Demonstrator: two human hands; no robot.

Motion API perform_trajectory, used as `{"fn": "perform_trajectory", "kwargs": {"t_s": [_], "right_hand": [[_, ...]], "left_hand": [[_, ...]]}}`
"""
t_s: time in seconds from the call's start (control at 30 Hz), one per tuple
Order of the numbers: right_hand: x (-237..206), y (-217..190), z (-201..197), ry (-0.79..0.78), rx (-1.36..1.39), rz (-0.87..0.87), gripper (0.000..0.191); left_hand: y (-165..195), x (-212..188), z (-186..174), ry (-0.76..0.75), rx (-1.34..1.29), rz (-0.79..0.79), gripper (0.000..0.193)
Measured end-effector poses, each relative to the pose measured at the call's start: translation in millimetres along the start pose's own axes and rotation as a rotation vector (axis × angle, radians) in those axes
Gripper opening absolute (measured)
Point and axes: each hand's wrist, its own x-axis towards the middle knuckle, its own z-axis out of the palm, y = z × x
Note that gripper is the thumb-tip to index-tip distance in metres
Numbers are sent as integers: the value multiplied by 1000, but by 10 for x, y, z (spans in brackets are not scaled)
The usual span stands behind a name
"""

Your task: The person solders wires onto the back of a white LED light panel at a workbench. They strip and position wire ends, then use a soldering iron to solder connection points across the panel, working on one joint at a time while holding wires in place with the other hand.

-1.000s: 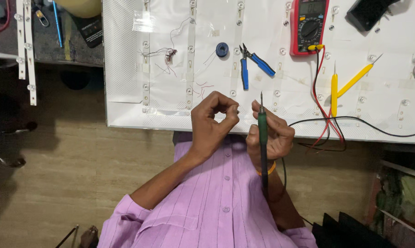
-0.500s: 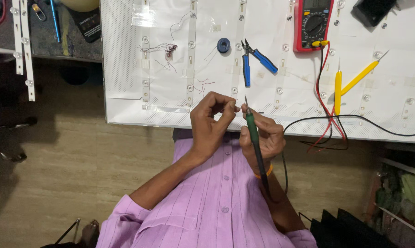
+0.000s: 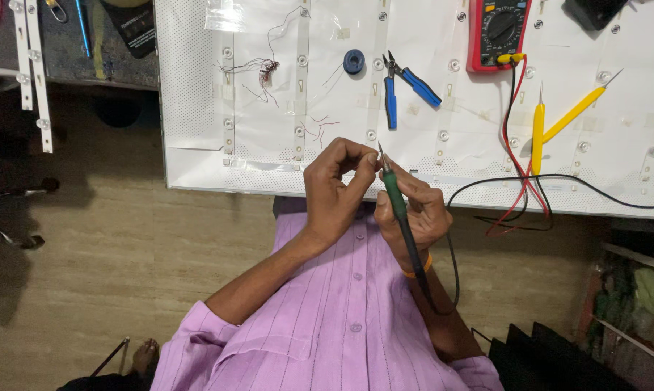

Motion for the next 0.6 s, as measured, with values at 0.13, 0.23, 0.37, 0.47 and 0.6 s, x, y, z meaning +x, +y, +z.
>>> {"fn": "perform_trajectory", "kwargs": {"t_s": [0.13, 0.23, 0.37, 0.47, 0.6], "right_hand": [[-2, 18, -7, -12, 8, 3, 25], [-14, 20, -10, -8, 21, 13, 25], [-23, 13, -12, -13, 25, 26, 25], [-29, 6, -10, -16, 29, 35, 26], [-30, 9, 0, -14, 51, 32, 26]], "left_hand": [[11, 7, -15, -16, -3, 4, 9], [11, 12, -12, -10, 0, -1, 9], [3, 20, -8, 0, 23, 7, 8], [-5, 26, -13, -3, 32, 16, 7], [-13, 30, -16, -8, 17, 13, 8]]}}
